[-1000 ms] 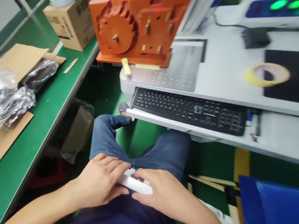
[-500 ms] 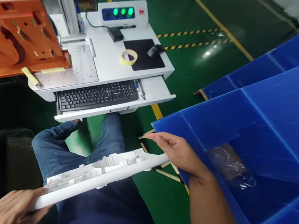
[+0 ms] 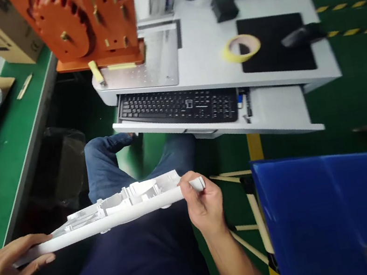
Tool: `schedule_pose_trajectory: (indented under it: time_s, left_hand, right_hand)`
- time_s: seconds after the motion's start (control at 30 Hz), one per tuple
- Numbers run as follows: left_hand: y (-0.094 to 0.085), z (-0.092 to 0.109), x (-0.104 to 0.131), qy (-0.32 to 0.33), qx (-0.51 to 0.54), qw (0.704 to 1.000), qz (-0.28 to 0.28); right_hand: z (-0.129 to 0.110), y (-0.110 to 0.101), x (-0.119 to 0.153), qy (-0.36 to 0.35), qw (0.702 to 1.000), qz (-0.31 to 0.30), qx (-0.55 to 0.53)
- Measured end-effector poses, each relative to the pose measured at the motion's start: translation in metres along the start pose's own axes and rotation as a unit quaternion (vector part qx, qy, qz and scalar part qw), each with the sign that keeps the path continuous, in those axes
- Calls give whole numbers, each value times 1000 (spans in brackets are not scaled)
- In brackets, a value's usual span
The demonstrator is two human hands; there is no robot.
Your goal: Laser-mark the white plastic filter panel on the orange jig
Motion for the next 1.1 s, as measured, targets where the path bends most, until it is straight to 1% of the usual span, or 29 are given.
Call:
schedule_pose_trajectory:
  time_s: [0.03, 0.07, 0.1, 0.13, 0.17, 0.23, 0.27, 0.3, 0.37, 0.4, 0.43, 0.5, 0.6, 0.67, 0.8, 0.93, 1.0, 1.1]
  left_hand:
    - [2, 4, 0, -3, 8, 999, -39]
    - [3, 11, -2, 1, 20, 997, -77]
    - [3, 21, -7, 10, 35, 994, -103]
    - [4, 33, -14, 21, 54, 992, -116]
    - [4, 47, -23, 34, 79, 990, -116]
    - [9, 77, -45, 67, 146, 982, -98]
    - [14, 92, -56, 86, 187, 974, -99]
    - [22, 105, -66, 103, 228, 961, -114]
    - [41, 126, -79, 120, 305, 929, -172]
    - [51, 132, -82, 113, 337, 912, -203]
    - [61, 137, -83, 98, 363, 898, -228]
    - [78, 140, -81, 55, 393, 882, -253]
    - [89, 140, -78, 17, 395, 879, -267]
    - [90, 142, -78, 13, 385, 882, -271]
    - [87, 150, -81, 13, 348, 898, -268]
    - [85, 158, -84, -11, 329, 897, -294]
    - [86, 163, -87, -21, 317, 897, -308]
    - [95, 170, -93, -19, 286, 908, -305]
  right_hand:
    - [-2, 2, 2, -21, 1000, -17, 9]
    - [-6, 2, 4, -53, 998, -31, 10]
    - [-11, 3, 6, -92, 995, -43, 3]
    - [-17, 4, 7, -132, 990, -54, -7]
    - [-25, 4, 9, -171, 983, -66, -17]
    - [-42, 6, 11, -231, 968, -100, -23]
    - [-51, 8, 12, -250, 961, -117, -19]
    - [-58, 9, 13, -264, 956, -129, -14]
    - [-68, 10, 15, -275, 952, -137, -6]
    - [-70, 11, 16, -269, 954, -134, -1]
    - [-71, 11, 17, -260, 957, -129, 5]
    - [-69, 11, 18, -244, 962, -122, 15]
    - [-65, 11, 18, -246, 962, -120, 4]
    - [-64, 10, 17, -251, 959, -129, -9]
    - [-64, 6, 17, -243, 958, -151, -14]
    - [-61, 0, 18, -257, 953, -158, -9]
    - [-53, -3, 21, -255, 955, -150, -9]
    - [-33, -11, 26, -218, 965, -145, -11]
Point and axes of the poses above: each hand's wrist, its own x-axis away from the middle knuckle, its own y-axis out of the palm, z = x × y, the point moved 2 cm from there along -x, towards the middle knuckle, and after that the axes turned 11 degrees about x, right-handed, at the moved point
